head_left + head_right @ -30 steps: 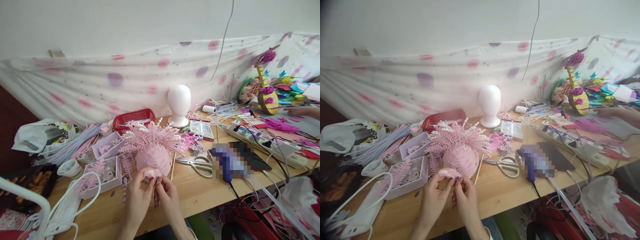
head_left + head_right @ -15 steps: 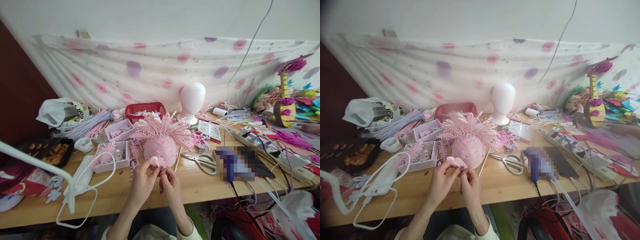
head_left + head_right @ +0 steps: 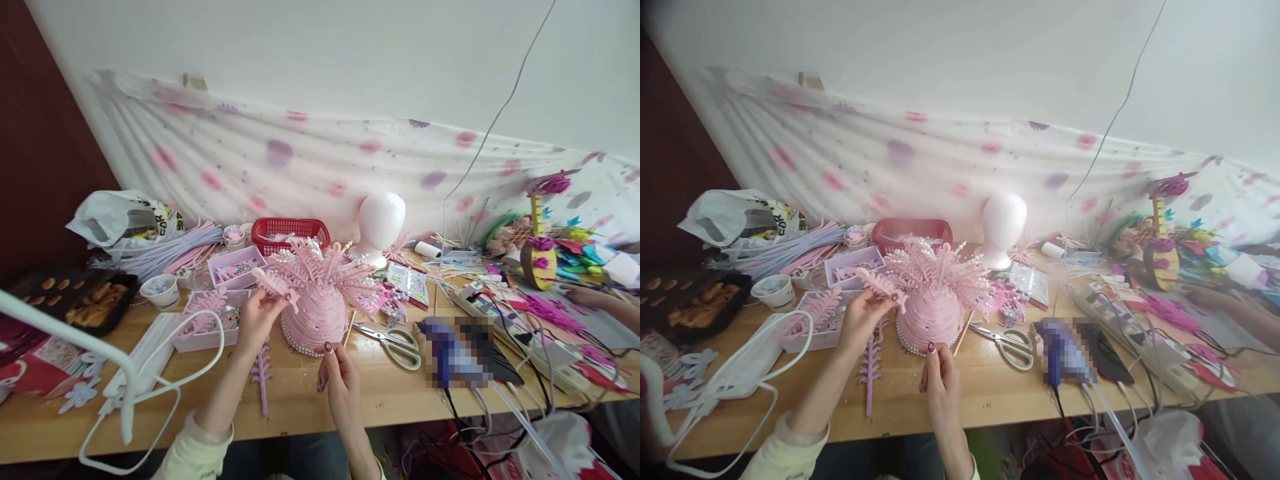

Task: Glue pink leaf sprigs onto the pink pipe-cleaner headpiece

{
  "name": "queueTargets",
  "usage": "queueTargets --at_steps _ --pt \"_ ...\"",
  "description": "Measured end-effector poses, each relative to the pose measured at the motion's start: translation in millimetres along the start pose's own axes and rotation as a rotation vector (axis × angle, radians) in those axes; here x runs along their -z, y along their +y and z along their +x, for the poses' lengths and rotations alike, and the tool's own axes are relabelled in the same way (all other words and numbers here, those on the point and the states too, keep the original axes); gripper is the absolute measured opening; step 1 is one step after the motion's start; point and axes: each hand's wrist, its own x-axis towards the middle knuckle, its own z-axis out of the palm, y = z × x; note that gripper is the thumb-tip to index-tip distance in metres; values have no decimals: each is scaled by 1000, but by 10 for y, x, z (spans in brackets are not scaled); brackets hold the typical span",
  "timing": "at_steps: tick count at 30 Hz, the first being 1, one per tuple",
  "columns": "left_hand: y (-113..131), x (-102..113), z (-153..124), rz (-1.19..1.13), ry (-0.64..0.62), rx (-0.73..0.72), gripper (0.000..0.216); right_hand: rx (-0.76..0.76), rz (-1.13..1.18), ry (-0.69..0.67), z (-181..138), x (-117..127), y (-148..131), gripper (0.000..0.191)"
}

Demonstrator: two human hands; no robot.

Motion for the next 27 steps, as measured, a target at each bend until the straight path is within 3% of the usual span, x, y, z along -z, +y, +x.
queueTargets --at_steps 3,6,17,27 --pt "-64 46 341 -77 87 19 44 44 -65 44 58 74 40 46" --pt "-153 10 509 -58 61 33 43 87 -126 67 120 116 87 46" --pt "-293 -173 568 60 -28 -20 20 278 -305 143 175 149 343 38" --pt "-203 -201 680 171 -147 -76 15 230 -290 147 169 168 447 36"
